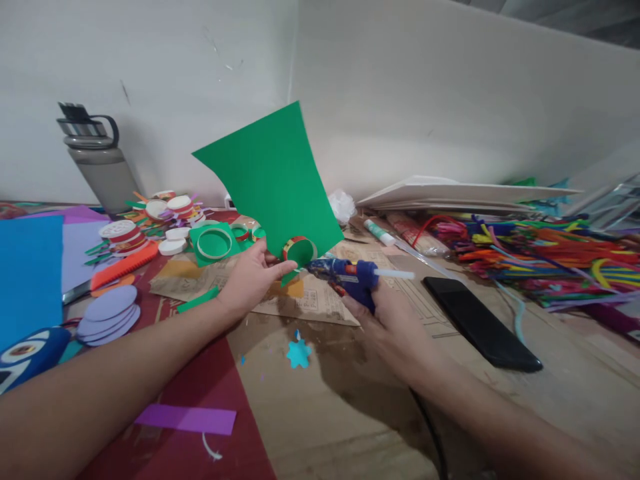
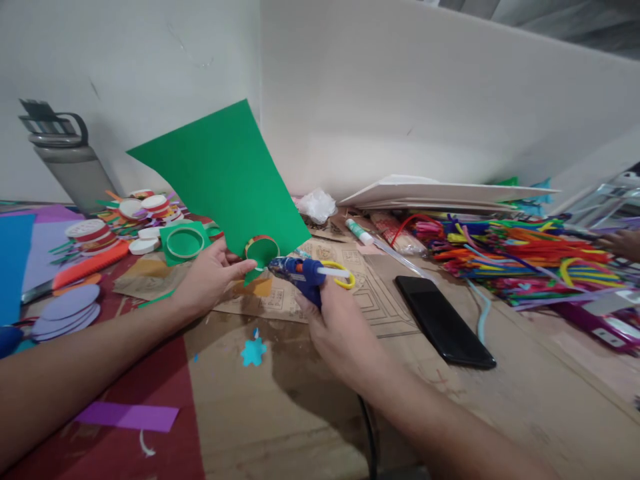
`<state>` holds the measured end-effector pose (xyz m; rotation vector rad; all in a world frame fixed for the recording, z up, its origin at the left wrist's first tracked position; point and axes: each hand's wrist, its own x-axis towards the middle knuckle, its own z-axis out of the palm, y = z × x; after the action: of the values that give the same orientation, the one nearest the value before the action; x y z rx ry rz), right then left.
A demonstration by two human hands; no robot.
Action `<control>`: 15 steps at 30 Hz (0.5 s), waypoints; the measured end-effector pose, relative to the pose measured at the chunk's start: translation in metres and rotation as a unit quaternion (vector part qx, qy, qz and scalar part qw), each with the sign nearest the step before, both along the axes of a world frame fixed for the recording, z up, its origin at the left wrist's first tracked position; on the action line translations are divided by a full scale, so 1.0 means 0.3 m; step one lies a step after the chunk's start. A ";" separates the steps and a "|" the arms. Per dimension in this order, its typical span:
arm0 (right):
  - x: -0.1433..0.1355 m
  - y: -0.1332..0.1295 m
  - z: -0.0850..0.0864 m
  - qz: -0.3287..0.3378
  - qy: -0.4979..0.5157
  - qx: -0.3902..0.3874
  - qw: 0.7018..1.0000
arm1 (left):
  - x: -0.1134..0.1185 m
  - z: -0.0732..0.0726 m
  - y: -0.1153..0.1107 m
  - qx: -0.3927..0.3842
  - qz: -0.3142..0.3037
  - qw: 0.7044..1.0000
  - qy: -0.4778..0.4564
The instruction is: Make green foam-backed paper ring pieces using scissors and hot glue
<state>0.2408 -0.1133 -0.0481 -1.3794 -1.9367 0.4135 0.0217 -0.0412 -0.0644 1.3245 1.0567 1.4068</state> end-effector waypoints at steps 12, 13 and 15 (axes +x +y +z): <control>0.008 0.042 0.009 0.026 0.220 -0.142 0.965 | 0.000 0.016 0.018 -0.024 -0.023 0.997 -0.074; 0.008 0.041 0.010 0.023 0.223 -0.132 0.965 | -0.003 0.012 0.023 -0.018 -0.017 0.997 -0.072; 0.011 0.040 0.011 0.026 0.242 -0.134 0.961 | -0.007 0.012 0.034 -0.010 0.002 0.996 -0.092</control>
<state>0.2440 -0.1013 -0.0447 -1.2434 -1.5510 0.9735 0.0195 -0.0310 -0.0606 1.1544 0.9498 1.4862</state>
